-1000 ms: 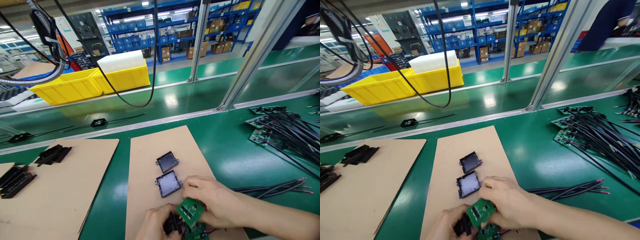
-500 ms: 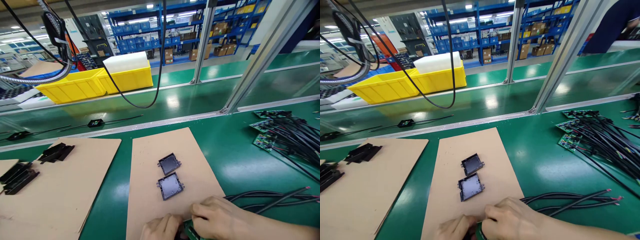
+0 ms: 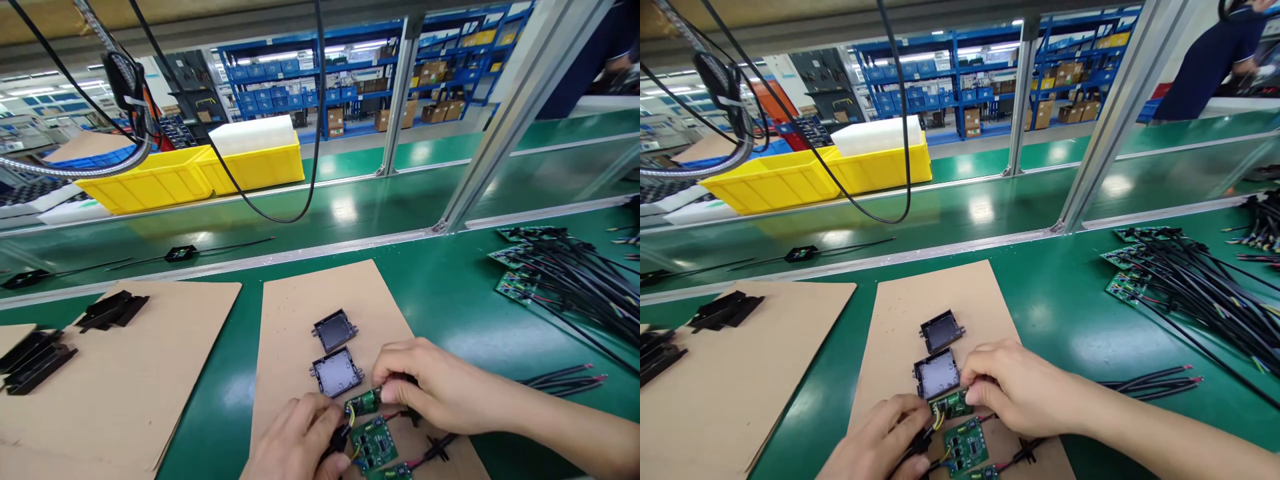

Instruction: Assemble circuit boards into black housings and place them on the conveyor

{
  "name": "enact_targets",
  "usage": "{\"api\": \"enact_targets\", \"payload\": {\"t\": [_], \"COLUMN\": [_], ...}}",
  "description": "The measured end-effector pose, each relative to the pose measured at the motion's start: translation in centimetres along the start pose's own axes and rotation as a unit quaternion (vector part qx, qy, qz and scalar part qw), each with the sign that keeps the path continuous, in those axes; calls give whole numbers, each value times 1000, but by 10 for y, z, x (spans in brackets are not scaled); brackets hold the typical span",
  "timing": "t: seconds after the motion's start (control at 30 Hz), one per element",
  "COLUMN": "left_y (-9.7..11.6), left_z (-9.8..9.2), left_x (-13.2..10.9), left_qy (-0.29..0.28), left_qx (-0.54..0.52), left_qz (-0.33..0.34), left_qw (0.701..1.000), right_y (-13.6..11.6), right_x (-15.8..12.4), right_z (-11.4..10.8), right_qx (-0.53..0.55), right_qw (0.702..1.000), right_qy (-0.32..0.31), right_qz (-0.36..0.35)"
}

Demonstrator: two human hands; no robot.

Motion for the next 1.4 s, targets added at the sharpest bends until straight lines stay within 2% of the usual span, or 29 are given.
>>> {"api": "enact_targets", "payload": {"t": [0.1, 0.17, 0.3, 0.37, 0.43, 0.5, 0.53, 0.6, 0.63, 0.7, 0.8, 0.97, 1.17, 1.3, 1.4], "left_y": [-6, -10, -15, -23, -39, -55, -61, -69, -72, -76, -76, -79, -88, -92, -89], "left_z": [-17, -28, -30, -29, -32, -31, -28, -19, -14, -7, -6, -10, -2, -1, 2], "left_x": [15, 29, 56, 69, 81, 93, 99, 108, 111, 109, 100, 93, 98, 94, 90], "left_qy": [-51, -57, -68, -55, -17, 8, 11, 2, -8, -36, -61, -37, -51, -50, -49], "left_qx": [-66, -132, -301, -290, -209, -143, -133, -145, -155, -173, -143, -69, -83, -72, -89], "left_qz": [-46, -100, -202, -222, -237, -257, -263, -266, -265, -262, -223, -156, -127, -131, -118], "left_qw": [995, 985, 930, 929, 949, 956, 956, 953, 952, 949, 962, 985, 987, 987, 988], "right_y": [-8, -11, -8, 0, 8, 6, -3, -24, -31, -32, -13, 6, 5, 6, 5], "right_x": [17, 30, 58, 71, 84, 94, 98, 102, 102, 102, 105, 116, 128, 121, 115], "right_z": [-4, -5, -11, -12, -13, -18, -18, -10, -3, 9, 12, 15, 20, 24, 31], "right_qx": [-14, -34, -40, -8, 0, -80, -149, -270, -302, -308, -269, -205, -233, -266, -275], "right_qw": [1000, 999, 999, 1000, 1000, 995, 986, 954, 942, 936, 946, 952, 950, 943, 936], "right_qy": [-4, 4, 17, 6, 12, 54, 76, 90, 76, 30, -27, -76, -81, -76, -64], "right_qz": [-11, -18, -33, -15, 17, 12, -14, -94, -130, -167, -180, -215, -190, -186, -209]}}
Point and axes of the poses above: each hand's wrist, its own x-axis towards the middle knuckle, its own z-axis out of the palm, y = z × x, the point moved 10 cm from there along x, towards the middle knuckle, and after that the axes turned 11 degrees about y, right-handed, at the moved point
